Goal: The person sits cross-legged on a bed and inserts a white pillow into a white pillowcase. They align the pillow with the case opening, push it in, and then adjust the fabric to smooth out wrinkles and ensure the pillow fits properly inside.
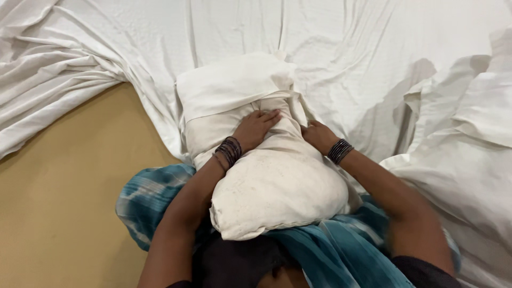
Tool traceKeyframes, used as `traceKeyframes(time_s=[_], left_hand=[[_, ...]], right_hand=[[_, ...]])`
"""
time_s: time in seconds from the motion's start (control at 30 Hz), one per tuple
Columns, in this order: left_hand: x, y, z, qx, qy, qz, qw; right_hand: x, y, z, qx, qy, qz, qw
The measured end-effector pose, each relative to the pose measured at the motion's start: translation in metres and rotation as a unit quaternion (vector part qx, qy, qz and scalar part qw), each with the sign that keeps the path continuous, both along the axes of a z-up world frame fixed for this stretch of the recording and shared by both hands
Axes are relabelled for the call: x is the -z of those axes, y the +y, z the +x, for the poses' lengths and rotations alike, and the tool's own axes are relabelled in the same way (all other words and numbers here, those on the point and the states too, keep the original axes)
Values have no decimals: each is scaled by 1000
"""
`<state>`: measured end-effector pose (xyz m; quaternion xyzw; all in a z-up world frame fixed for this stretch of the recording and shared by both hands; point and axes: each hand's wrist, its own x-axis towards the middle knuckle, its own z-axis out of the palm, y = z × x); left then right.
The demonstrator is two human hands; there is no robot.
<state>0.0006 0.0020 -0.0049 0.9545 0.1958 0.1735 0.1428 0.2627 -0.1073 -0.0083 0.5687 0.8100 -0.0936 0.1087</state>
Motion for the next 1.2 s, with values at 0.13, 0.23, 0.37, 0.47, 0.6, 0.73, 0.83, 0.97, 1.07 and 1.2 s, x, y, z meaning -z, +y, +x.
traceKeyframes(time_s=[0.13,0.23,0.37,0.47,0.6,0.73,0.83,0.97,1.07,1.2], left_hand=[[5,11,-21,-66,-120,-20,990],[-10,29,-46,-270,-150,49,950],[-13,41,-81,-371,-28,-25,928],[0,49,-88,-356,-66,-55,930],[12,51,-82,-313,-233,-93,916],[18,-1,-46,-146,-185,-139,962],[14,-43,-27,-44,-43,-120,991],[10,-47,-25,-38,-86,-159,983],[6,-28,-36,-95,-199,-72,973],[1,16,-68,-236,-307,-145,911]], right_hand=[[5,13,16,138,189,-63,970],[-17,26,11,203,146,-29,968],[-56,42,-37,229,217,122,941],[-72,53,-95,58,245,126,960],[-98,48,-159,20,50,65,996],[-110,49,-163,158,9,-82,984],[-93,53,-147,194,43,-69,978],[-69,50,-126,206,72,-67,974],[-64,50,-119,187,106,-73,974],[-63,36,-114,41,276,-39,959]])
